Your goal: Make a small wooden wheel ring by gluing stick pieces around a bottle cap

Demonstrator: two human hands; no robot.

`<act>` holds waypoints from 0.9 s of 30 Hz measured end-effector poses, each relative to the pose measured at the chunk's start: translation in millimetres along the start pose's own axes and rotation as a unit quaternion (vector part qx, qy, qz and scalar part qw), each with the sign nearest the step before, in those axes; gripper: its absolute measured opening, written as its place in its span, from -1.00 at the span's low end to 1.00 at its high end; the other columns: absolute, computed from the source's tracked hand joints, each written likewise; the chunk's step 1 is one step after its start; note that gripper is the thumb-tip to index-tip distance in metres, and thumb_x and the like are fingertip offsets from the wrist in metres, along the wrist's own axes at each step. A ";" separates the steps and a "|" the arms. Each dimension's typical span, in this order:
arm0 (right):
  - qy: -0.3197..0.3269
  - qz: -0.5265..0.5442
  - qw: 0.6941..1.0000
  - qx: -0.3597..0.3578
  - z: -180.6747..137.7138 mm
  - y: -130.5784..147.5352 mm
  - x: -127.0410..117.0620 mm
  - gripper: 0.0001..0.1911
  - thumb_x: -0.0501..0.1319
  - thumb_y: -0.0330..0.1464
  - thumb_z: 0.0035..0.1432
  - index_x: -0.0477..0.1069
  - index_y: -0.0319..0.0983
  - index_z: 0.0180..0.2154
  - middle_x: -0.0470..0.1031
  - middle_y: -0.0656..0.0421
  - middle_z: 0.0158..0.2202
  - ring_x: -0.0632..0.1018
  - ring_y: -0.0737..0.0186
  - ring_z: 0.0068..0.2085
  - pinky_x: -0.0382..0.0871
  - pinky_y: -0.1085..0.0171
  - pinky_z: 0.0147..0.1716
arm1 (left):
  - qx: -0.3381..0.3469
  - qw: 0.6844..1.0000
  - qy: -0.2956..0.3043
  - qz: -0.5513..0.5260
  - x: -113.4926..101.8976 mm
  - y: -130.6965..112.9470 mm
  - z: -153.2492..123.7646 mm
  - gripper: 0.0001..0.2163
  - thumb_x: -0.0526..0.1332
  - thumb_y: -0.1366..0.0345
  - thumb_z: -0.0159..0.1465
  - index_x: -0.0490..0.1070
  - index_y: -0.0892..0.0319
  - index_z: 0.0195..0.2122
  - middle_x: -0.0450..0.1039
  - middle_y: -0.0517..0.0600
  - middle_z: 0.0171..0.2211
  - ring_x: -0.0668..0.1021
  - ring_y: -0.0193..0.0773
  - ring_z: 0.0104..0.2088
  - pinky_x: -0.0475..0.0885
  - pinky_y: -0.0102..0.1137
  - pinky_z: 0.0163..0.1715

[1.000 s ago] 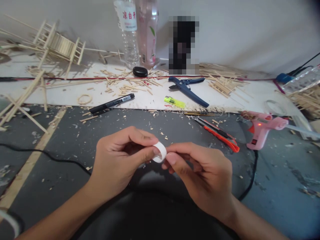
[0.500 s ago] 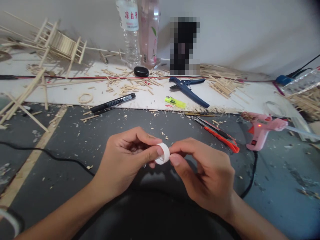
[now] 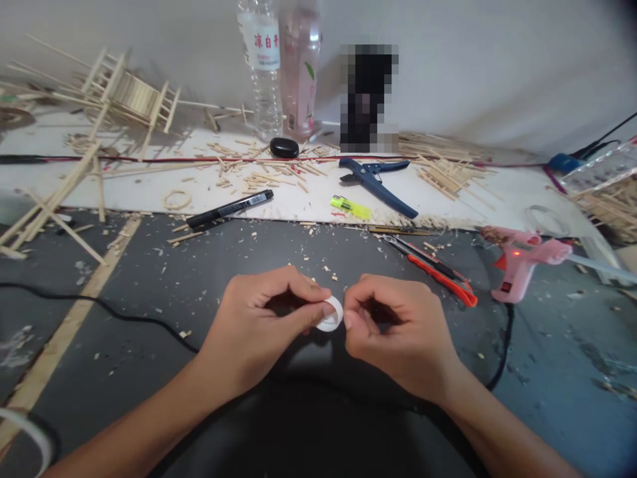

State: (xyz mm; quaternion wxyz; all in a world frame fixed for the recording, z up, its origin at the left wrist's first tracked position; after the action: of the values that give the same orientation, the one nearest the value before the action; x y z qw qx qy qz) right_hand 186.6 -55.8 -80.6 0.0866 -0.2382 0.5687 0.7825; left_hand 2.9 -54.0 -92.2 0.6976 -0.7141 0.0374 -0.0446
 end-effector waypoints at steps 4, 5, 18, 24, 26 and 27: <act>-0.019 0.012 0.999 0.028 4.1 -9.8 -4.5 -0.91 0.21 -0.48 -0.02 0.40 -0.21 -0.52 0.30 0.37 -0.61 0.27 0.47 -0.58 0.14 0.46 -0.60 | -0.026 0.996 0.047 -0.067 0.2 -0.2 -0.3 -0.85 0.48 0.44 0.14 0.54 0.18 -0.47 0.65 -0.10 -0.40 0.56 -0.47 -0.53 0.52 -0.63 -0.53; -0.034 0.007 0.999 0.035 5.7 -13.5 -7.2 -0.93 0.21 -0.45 -0.01 0.39 -0.20 -0.50 0.31 0.36 -0.59 0.28 0.45 -0.57 0.15 0.44 -0.60 | -0.031 0.995 0.056 -0.081 -0.5 -1.5 -0.9 -0.85 0.48 0.42 0.16 0.53 0.18 -0.45 0.64 -0.10 -0.39 0.57 -0.46 -0.52 0.52 -0.62 -0.53; 0.107 -0.211 0.971 0.033 19.0 -37.6 -39.1 -0.65 0.18 -0.36 0.31 0.27 -0.19 -0.54 0.33 0.30 -0.60 0.29 0.31 -0.52 0.06 0.25 -0.45 | 0.035 0.985 0.165 0.039 -3.3 10.4 1.4 -0.72 0.09 0.58 0.37 0.55 0.16 -0.27 0.39 -0.15 -0.36 0.43 -0.55 -0.50 0.35 -0.59 -0.40; 0.068 -0.201 0.977 -0.003 17.4 -30.3 -37.1 -0.84 0.17 -0.42 0.34 0.53 -0.20 -0.14 0.64 0.14 -0.24 0.56 0.20 -0.30 0.35 0.23 -0.25 | 0.035 0.986 0.166 -0.006 -2.0 9.4 -0.1 -0.81 0.18 0.53 0.36 0.55 0.17 -0.28 0.43 -0.12 -0.34 0.47 -0.53 -0.49 0.38 -0.57 -0.41; 0.073 -0.134 0.987 -0.046 9.8 -19.2 -26.2 -0.84 0.18 -0.34 0.40 0.54 -0.17 -0.12 0.65 0.16 -0.23 0.60 0.22 -0.26 0.42 0.26 -0.23 | 0.020 0.987 0.152 -0.047 -1.3 4.5 -3.9 -0.93 0.23 0.41 0.40 0.50 0.14 -0.16 0.46 -0.13 -0.33 0.50 -0.51 -0.49 0.41 -0.59 -0.43; 0.070 -0.085 0.991 -0.074 5.3 -13.2 -20.4 -0.84 0.19 -0.32 0.41 0.55 -0.15 -0.08 0.65 0.18 -0.22 0.61 0.25 -0.25 0.45 0.29 -0.23 | 0.011 0.987 0.146 -0.070 -1.1 1.8 -6.1 -0.95 0.26 0.34 0.41 0.44 0.12 -0.12 0.47 -0.14 -0.34 0.52 -0.50 -0.49 0.42 -0.59 -0.45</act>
State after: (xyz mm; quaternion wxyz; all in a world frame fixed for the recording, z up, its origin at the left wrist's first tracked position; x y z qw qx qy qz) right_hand 208.3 -43.6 -80.9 0.0949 -0.3457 0.4918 0.7935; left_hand 1.1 -60.0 -93.9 0.6878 -0.6928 0.0885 -0.1976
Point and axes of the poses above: each hand's wrist, its own z-axis towards the middle knuckle, its own x-axis out of the palm, y = z × x, the point moved 1 cm from there along z, towards the middle knuckle
